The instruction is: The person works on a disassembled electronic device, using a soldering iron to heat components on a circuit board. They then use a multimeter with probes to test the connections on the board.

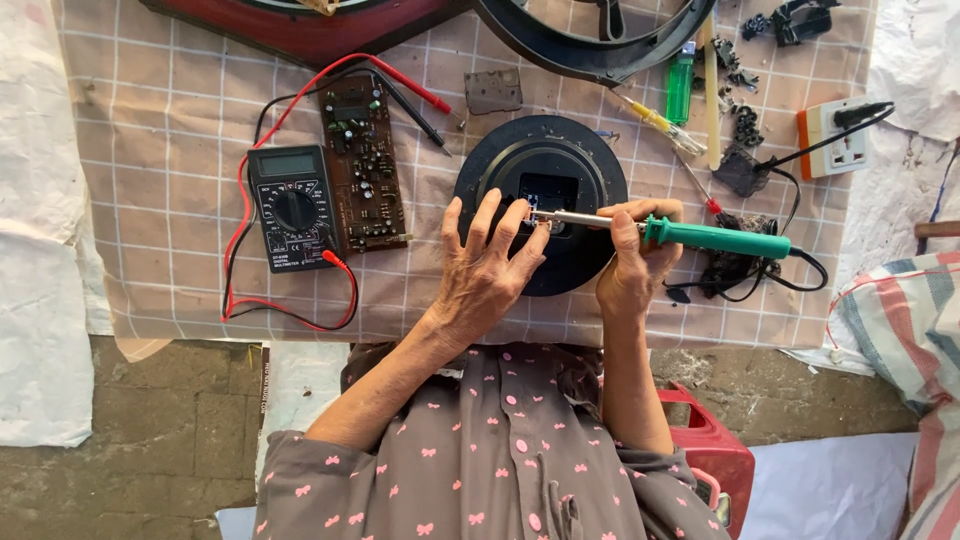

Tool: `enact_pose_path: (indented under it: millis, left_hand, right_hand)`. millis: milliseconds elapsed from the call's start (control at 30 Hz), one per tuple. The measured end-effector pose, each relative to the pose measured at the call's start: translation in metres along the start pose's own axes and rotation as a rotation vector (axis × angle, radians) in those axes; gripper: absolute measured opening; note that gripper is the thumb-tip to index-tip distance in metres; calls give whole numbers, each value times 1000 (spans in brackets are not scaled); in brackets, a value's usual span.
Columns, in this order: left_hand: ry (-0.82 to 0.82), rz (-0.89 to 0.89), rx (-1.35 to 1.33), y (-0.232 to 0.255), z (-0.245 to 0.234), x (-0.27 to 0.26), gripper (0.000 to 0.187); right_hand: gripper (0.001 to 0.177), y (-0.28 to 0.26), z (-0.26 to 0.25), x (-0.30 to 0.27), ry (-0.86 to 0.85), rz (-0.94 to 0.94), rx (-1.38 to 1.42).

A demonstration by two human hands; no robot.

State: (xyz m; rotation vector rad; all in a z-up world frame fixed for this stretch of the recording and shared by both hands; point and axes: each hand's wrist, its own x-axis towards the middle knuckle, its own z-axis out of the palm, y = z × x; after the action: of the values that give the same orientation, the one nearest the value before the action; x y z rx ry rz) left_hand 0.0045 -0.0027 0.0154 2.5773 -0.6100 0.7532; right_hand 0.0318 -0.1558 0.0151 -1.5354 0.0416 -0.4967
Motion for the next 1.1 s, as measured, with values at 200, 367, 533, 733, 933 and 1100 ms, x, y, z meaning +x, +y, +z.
enact_pose_path:
  millis: [200, 367, 533, 733, 933, 1100]
  left_hand:
    - [1, -4, 5, 0, -1, 1, 24]
    - [7, -3, -3, 1, -1, 1, 23]
    - [12, -7, -9, 1, -2, 1, 22]
    - [11, -1, 8, 1, -2, 1, 22]
    - [8, 0, 16, 1, -2, 1, 22]
    - [10, -2, 20, 2, -2, 1, 22]
  right_hand:
    - [23, -3, 3, 0, 20, 34, 31]
    - [23, -1, 1, -1, 26, 51, 49]
    - [22, -1, 3, -1, 34, 38, 68]
    - [22, -1, 2, -2, 29, 26, 40]
    - [21, -1, 3, -1, 63, 42, 69]
    - [19, -5, 8, 0, 96, 43, 86]
